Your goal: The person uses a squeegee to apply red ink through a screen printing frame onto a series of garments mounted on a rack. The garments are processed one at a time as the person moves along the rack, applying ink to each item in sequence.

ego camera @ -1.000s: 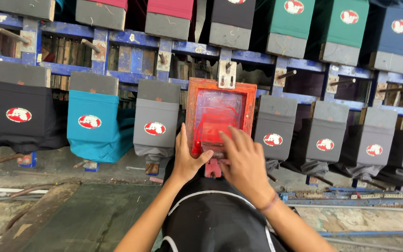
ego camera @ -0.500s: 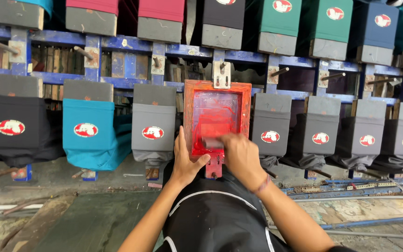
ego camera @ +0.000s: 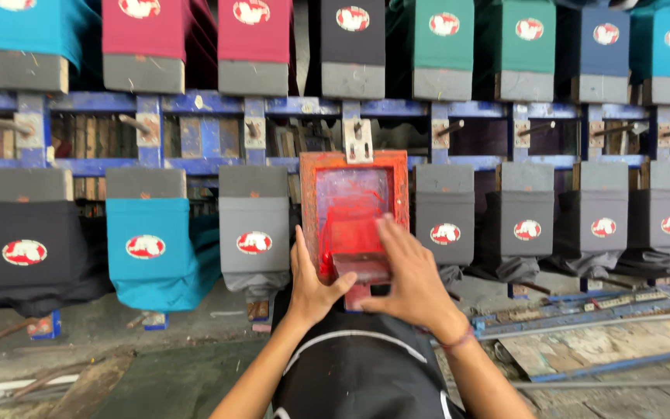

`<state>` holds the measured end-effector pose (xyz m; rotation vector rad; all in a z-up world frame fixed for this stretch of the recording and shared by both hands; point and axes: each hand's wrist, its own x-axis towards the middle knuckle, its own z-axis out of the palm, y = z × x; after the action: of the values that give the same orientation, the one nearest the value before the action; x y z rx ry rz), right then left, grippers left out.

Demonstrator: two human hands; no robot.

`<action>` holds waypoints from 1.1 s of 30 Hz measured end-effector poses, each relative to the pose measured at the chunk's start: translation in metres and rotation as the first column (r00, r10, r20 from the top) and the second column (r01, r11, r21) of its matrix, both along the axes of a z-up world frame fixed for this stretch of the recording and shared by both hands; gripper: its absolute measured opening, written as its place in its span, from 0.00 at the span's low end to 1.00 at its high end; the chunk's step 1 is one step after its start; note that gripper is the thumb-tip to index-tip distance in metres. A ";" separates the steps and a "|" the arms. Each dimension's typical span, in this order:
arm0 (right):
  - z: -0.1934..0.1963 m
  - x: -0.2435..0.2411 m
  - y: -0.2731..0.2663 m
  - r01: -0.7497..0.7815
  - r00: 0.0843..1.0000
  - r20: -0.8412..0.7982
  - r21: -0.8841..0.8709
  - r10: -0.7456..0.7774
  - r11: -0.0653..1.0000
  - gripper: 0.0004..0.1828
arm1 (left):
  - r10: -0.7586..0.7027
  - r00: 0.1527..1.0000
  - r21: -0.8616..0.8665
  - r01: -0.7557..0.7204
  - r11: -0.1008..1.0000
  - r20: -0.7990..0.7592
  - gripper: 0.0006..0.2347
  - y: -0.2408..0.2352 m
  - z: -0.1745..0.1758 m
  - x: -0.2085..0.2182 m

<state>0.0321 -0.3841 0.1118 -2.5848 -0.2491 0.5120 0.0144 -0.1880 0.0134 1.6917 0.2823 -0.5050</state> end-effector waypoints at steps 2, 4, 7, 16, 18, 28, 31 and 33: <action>-0.035 -0.006 -0.030 0.207 0.978 -0.088 0.239 -0.191 0.949 0.78 | 0.004 1.000 -0.014 -0.004 1.000 -0.001 0.64 0.000 0.004 0.004; -0.085 -0.017 -0.055 0.420 0.907 -0.235 0.437 -0.349 0.795 0.81 | -0.003 1.000 -0.027 0.002 1.000 -0.018 0.65 0.001 0.003 0.002; -0.157 -0.027 -0.070 0.391 0.920 -0.232 0.606 -0.316 0.693 0.79 | 0.001 1.000 -0.011 -0.001 1.000 -0.016 0.64 -0.003 -0.004 0.002; -0.065 -0.055 -0.102 0.506 0.812 -0.264 0.763 -0.520 0.403 0.71 | 0.011 1.000 0.186 -0.010 0.983 -0.002 0.58 -0.075 0.074 -0.005; -0.058 -0.050 -0.132 0.703 0.655 -0.437 0.653 -0.617 0.283 0.66 | 0.019 0.994 0.117 -0.006 0.993 -0.109 0.56 -0.112 0.075 0.008; -0.136 0.001 -0.251 0.604 0.790 -0.320 0.550 -0.523 0.577 0.64 | 0.208 0.975 0.094 -0.200 0.975 -0.081 0.57 -0.205 0.046 0.023; -0.144 -0.020 -0.252 0.488 0.857 -0.189 0.594 -0.480 0.639 0.68 | 0.224 0.975 0.079 -0.223 0.972 -0.007 0.57 -0.215 0.049 0.006; -0.148 -0.035 -0.251 0.426 0.880 -0.107 0.607 -0.462 0.670 0.73 | 0.230 0.972 0.057 -0.234 0.971 0.055 0.59 -0.218 0.041 -0.008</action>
<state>-0.0026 -0.6355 -0.0363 -1.9042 0.1856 0.1309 0.0060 -0.4060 0.0546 1.7025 0.4589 -0.2834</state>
